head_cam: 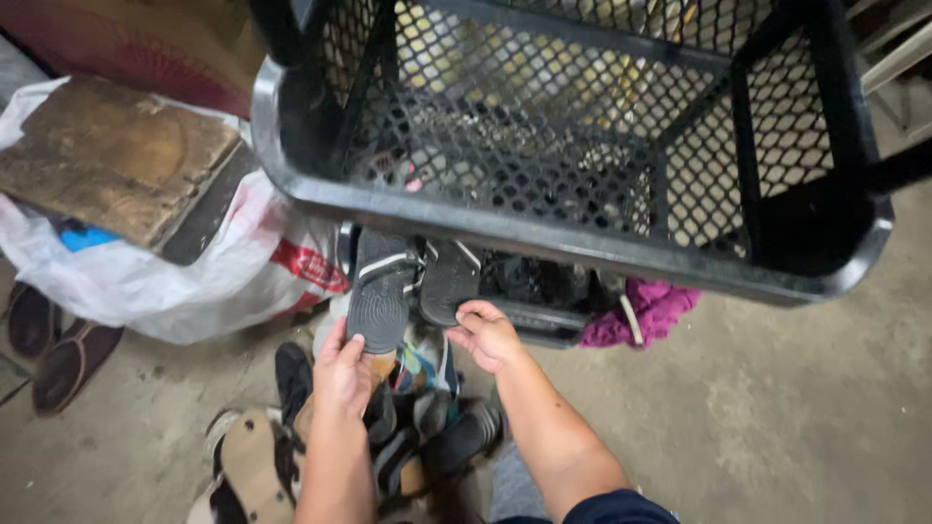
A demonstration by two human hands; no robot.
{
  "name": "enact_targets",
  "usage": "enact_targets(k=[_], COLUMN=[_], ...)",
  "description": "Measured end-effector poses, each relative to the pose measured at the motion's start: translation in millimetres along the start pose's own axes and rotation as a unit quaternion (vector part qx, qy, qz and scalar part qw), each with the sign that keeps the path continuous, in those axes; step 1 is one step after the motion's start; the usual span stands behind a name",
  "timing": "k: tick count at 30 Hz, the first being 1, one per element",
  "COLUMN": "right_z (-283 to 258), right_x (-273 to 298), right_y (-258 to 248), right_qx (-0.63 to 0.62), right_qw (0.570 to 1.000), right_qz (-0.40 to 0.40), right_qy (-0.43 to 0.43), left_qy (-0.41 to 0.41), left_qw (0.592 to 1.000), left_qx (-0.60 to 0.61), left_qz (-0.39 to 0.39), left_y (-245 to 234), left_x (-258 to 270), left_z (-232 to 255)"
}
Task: The person wipes a gray slide sandal with a purple cloth, then removes multiple pairs of shoes from a black plastic shoe rack and places them on the floor. The shoes include sneakers, flats, sandals, and flip-flops.
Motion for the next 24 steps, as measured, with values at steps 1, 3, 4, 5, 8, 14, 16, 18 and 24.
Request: enact_targets(k=[1, 3, 4, 5, 8, 14, 16, 18, 24], right_z=[8, 17, 23, 31, 60, 117, 135, 151, 196], right_x=[10, 27, 36, 46, 79, 131, 142, 150, 161], right_y=[2, 9, 16, 24, 41, 89, 106, 125, 173], right_qx=[0.006, 0.019, 0.017, 0.015, 0.026, 0.107, 0.130, 0.150, 0.175], right_qw=[1.000, 1.000, 1.000, 1.000, 0.999, 0.991, 0.987, 0.982, 0.969], right_qz=[0.000, -0.001, -0.007, -0.013, -0.023, -0.057, -0.068, -0.080, -0.111], right_qy=[0.004, 0.006, 0.005, 0.005, 0.022, 0.057, 0.072, 0.086, 0.134], left_qy=[-0.001, -0.002, -0.001, 0.000, 0.016, 0.047, 0.047, 0.047, 0.090], left_qw=[1.000, 1.000, 1.000, 1.000, 1.000, 0.998, 0.996, 0.994, 0.976], left_qx=[-0.002, -0.003, 0.001, 0.004, 0.010, 0.026, 0.030, 0.031, 0.064], left_qz=[-0.006, -0.021, -0.018, -0.014, 0.009, 0.037, 0.065, 0.090, 0.189], left_y=[-4, -11, -17, -24, -60, -149, -179, -206, -272], left_x=[11, 30, 39, 46, 69, 109, 122, 137, 181], left_z=[6, 23, 32, 41, 61, 100, 105, 112, 127])
Point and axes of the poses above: each hand's wrist, its own x-axis away from the middle knuckle, its own y-axis out of the palm, z = x × y, the point moved 6 cm from there along -x, towards the middle knuckle, and after that the axes turned 8 degrees about x, right-handed, at the moved point
